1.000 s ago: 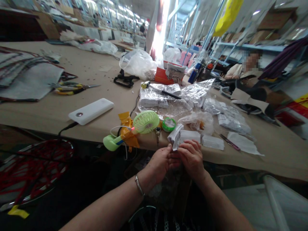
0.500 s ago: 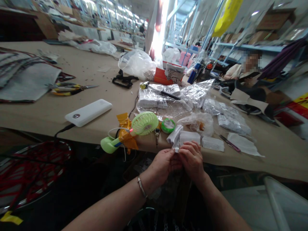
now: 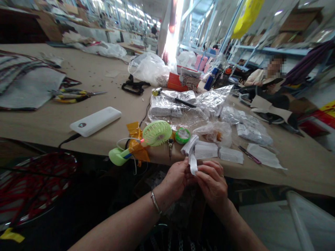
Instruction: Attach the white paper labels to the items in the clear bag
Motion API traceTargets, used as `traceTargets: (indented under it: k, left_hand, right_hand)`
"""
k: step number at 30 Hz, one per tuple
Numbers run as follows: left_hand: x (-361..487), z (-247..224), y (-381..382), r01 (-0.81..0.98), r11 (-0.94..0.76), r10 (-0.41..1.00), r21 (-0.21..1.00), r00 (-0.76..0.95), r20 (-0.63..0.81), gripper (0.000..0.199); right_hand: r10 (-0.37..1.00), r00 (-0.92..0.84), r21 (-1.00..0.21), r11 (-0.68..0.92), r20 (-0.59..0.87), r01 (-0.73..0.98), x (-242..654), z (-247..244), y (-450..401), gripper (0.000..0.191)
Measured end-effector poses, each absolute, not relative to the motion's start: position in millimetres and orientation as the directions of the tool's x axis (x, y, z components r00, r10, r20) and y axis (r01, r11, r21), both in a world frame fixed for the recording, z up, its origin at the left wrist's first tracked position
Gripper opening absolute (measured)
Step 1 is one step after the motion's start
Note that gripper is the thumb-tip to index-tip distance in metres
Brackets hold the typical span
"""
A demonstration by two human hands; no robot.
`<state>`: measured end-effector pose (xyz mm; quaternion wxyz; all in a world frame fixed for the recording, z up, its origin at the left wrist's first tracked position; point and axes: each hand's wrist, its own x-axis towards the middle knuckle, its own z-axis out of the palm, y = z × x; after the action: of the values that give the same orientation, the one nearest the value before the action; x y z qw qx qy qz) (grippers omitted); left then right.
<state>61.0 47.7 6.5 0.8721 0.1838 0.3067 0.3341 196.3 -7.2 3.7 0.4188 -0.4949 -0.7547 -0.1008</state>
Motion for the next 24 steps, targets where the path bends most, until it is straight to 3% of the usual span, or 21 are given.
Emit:
traceTargets:
  k: [6,11,14,18,21,24]
  left_hand:
    - [53,7,36,-0.438,0.767,0.628,0.468,0.66,-0.412,0.025]
    - [51,6,32,-0.386,0.753,0.64,0.533,0.616,-0.459,0.013]
    - [51,5,30,-0.279,0.763,0.621,0.583,0.567,-0.541,0.014]
    - [49,2,27,-0.169,0.762,0.601,0.625,0.545,-0.585,0.014]
    - [48,-2,25,-0.138,0.761,0.592,0.633,0.547,-0.592,0.013]
    - [48,-3,26,-0.123,0.762,0.593,0.635,0.527,-0.609,0.015]
  right_hand:
    - [0.693,-0.276,-0.187,0.514,0.666,0.837,182,5,-27,0.015]
    - [0.716,-0.317,-0.223,0.55,0.622,0.805,185,6,-27,0.015]
    - [0.749,-0.23,-0.215,0.445,0.621,0.869,205,4,-10,0.029]
    - [0.823,-0.134,-0.079,0.212,0.551,0.974,230,-5,14,0.028]
    - [0.812,-0.145,-0.058,0.215,0.565,0.975,237,-13,20,0.019]
    - [0.78,-0.127,-0.124,0.254,0.612,0.959,240,-16,19,0.015]
